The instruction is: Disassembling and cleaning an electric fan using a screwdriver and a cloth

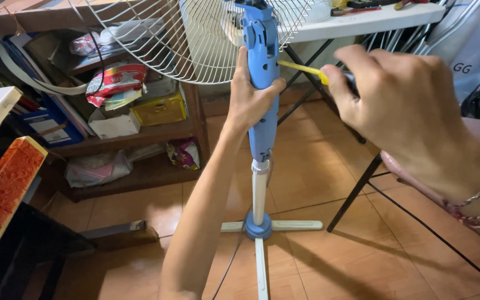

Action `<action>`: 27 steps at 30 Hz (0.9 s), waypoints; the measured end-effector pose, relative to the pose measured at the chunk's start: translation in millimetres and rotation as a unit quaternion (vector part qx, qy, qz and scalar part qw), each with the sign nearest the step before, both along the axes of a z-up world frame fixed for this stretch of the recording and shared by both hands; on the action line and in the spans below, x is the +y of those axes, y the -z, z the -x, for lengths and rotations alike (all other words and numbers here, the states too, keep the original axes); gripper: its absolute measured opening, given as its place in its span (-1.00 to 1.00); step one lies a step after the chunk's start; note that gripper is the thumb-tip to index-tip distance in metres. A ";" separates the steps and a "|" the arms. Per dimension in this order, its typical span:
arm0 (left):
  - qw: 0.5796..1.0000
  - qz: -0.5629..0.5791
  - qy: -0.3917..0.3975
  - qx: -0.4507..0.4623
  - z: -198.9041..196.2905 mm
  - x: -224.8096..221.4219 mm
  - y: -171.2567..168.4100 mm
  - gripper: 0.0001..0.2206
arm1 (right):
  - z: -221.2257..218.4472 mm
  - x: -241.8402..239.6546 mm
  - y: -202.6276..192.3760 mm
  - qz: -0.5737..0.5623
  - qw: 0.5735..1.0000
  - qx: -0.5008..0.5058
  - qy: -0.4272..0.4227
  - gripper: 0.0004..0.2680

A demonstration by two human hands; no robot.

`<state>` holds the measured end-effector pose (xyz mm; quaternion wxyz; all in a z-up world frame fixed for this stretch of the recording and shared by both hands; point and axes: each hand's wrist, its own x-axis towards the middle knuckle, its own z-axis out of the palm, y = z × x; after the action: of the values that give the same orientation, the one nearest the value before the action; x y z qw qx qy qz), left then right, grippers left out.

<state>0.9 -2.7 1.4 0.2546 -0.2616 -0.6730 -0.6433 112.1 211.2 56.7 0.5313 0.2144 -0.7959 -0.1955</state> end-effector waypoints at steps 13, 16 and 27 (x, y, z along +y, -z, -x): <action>1.000 0.003 -0.008 0.016 7.9 -3.1 4.4 -0.67 | -2.2 -7.2 7.5 0.011 0.997 0.031 -0.072 -0.58; 1.000 0.001 -0.004 0.010 3.0 -4.2 1.3 -0.65 | 6.4 2.2 8.2 0.052 0.996 -0.030 -0.060 -0.79; 1.000 0.014 -0.013 0.005 3.0 2.6 0.8 -0.65 | 3.0 10.4 -5.6 -0.050 0.980 0.020 -0.194 -0.80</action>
<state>-2.2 -0.1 0.6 0.2625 -0.2596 -0.6843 -0.6289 109.0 221.6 62.3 0.5635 0.3869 -0.7177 -0.1331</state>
